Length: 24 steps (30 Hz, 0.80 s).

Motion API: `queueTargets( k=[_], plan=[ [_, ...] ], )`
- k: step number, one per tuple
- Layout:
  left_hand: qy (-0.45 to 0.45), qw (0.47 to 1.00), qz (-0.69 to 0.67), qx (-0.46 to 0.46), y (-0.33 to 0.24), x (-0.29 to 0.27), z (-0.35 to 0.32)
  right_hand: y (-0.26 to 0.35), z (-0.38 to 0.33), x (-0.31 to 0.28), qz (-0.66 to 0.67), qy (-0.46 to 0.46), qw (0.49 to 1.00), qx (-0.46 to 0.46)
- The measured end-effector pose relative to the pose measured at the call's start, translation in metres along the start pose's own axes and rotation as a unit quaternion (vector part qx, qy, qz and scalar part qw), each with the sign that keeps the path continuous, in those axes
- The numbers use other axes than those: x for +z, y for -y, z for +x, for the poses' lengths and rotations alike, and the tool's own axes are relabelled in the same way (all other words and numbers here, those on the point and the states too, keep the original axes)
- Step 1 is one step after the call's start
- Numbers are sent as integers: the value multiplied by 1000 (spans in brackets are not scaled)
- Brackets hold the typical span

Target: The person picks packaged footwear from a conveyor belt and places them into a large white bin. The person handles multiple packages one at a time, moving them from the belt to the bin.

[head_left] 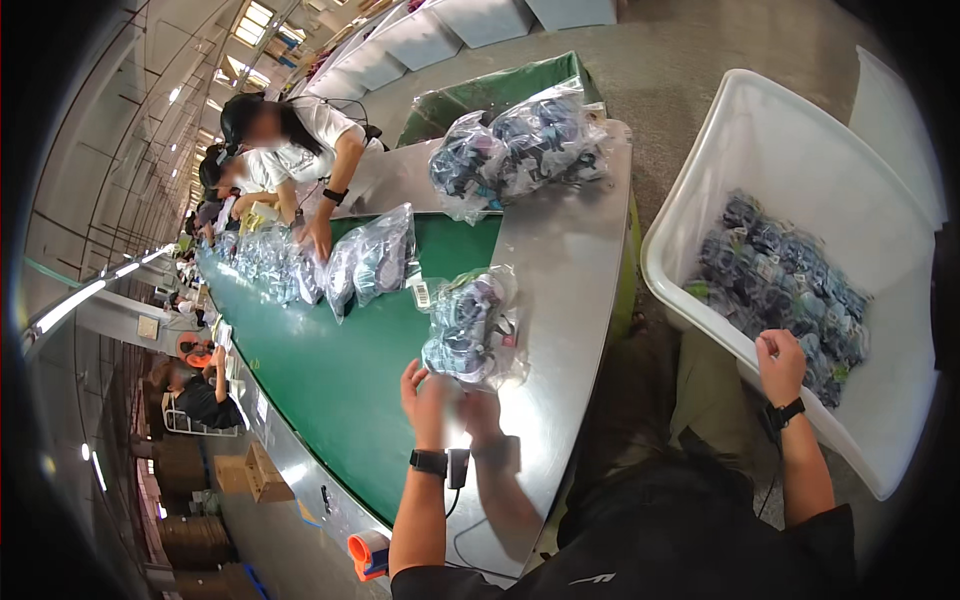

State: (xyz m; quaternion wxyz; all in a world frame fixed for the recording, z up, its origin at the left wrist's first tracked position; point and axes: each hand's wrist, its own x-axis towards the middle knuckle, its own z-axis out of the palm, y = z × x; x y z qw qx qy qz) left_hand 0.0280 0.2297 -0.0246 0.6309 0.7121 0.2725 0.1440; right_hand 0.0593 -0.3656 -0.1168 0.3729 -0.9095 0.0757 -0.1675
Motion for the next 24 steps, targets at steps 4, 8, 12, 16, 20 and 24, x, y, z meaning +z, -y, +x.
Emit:
queueTargets(
  k=[4,8,12,16,20,24],
  plan=[
    [-12,988,-119,-93,-23,32,-12,5,0,-2,-5,-7,1000,0],
    [-25,989,-112,-97,-6,64,20,5,-2,-3,-8,1,1000,12],
    [-133,990,3,-43,9,83,71,-1,-6,-5,5,-3,1000,2],
    [-61,988,-137,-21,-2,89,47,-4,-6,-9,36,1,999,0],
    [51,981,-178,-56,-28,94,-10,15,-8,-9,127,-34,991,29],
    [232,931,-260,-107,-29,110,-64,65,-20,1,291,98,950,60]
  ],
)
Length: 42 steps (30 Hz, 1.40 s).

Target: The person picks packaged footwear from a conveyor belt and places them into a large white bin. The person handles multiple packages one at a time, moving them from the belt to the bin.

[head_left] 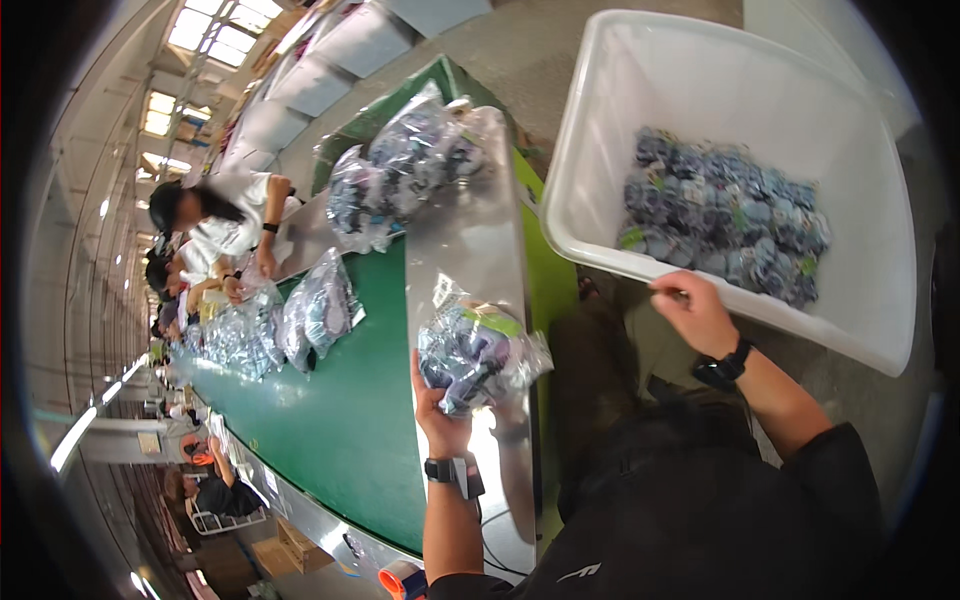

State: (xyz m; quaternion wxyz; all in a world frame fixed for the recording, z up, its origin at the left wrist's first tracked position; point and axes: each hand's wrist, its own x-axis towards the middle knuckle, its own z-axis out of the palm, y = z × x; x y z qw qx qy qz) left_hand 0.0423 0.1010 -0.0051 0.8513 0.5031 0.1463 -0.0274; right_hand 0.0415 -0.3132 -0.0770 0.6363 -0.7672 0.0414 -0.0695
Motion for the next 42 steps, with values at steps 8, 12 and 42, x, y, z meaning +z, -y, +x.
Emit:
queueTargets(
  k=[8,12,42],
  plan=[
    [61,996,58,-16,33,73,-37,66,-11,52,145,293,941,84],
    [78,992,95,-7,33,89,-44,68,-10,45,133,293,943,84],
    [136,975,173,-24,44,126,-61,49,11,2,294,198,920,168]
  ],
)
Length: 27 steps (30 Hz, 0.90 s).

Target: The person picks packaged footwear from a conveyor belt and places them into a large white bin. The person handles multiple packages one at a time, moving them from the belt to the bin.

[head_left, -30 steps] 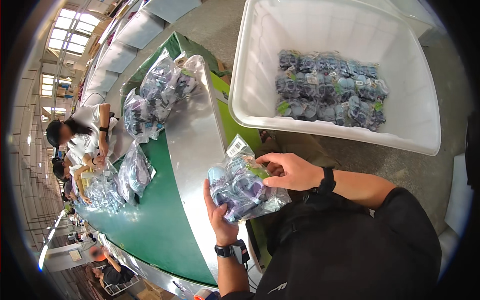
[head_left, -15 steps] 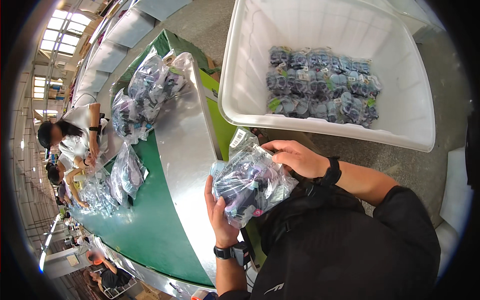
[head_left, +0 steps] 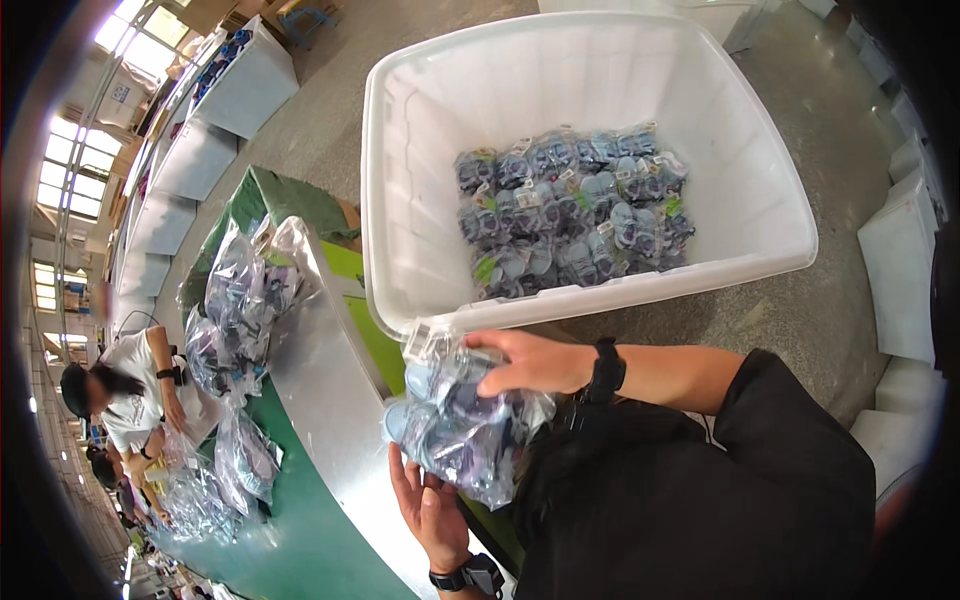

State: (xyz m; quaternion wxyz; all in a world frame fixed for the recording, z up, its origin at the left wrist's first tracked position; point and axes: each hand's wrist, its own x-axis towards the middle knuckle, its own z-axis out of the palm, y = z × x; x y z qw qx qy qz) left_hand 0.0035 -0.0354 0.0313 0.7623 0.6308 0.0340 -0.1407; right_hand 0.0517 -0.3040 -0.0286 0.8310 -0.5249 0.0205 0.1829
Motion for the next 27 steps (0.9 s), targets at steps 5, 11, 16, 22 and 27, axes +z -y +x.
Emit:
queueTargets(
  k=[5,11,16,22,27],
  plan=[
    [-71,997,35,21,-2,-13,4,43,-6,-52,75,-93,989,-87],
    [-115,992,52,15,-2,-42,0,46,-7,-144,38,-292,948,-124],
    [-128,990,59,-2,0,-62,-5,3,-13,-220,-463,-404,789,-21],
    [-148,985,87,-8,-1,-87,-8,-8,-33,-208,-378,-305,874,-23],
    [-161,983,88,-22,-1,-114,10,-15,-36,-151,-406,-265,872,-70]
  ],
)
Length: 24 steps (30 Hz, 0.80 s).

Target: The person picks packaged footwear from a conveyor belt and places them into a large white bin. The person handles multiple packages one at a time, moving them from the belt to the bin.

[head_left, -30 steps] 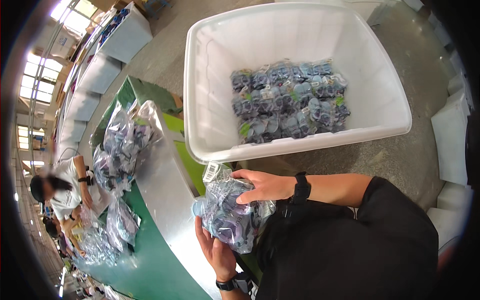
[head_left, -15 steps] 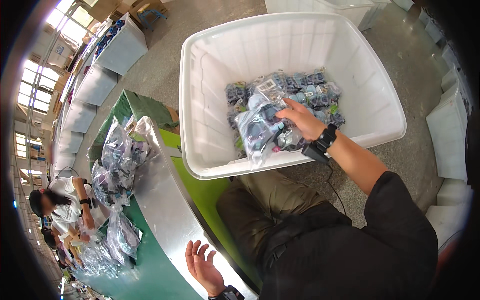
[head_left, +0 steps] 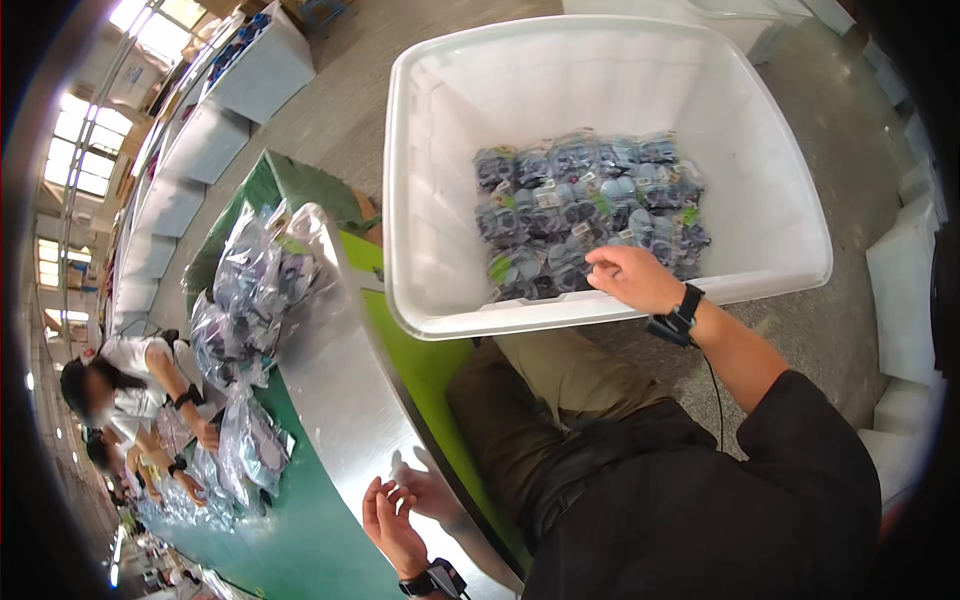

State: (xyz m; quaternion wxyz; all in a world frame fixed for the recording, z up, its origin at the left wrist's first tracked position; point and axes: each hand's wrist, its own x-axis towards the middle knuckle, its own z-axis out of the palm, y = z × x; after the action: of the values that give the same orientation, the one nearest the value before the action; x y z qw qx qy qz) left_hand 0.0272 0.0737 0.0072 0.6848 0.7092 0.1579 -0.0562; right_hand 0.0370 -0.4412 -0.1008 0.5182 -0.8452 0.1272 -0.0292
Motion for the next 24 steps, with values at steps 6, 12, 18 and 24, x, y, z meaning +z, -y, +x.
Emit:
queueTargets(
  k=[6,12,18,24],
  plan=[
    [-66,995,64,26,-5,-51,43,25,-11,47,-122,-13,983,-134],
    [-214,947,216,108,2,-132,134,39,-12,66,-208,-68,963,-159],
    [-383,780,442,224,-8,-218,231,36,-12,72,-220,-74,962,-145],
    [-389,840,360,119,-1,-264,304,35,-10,76,-240,-85,954,-156]
  ],
)
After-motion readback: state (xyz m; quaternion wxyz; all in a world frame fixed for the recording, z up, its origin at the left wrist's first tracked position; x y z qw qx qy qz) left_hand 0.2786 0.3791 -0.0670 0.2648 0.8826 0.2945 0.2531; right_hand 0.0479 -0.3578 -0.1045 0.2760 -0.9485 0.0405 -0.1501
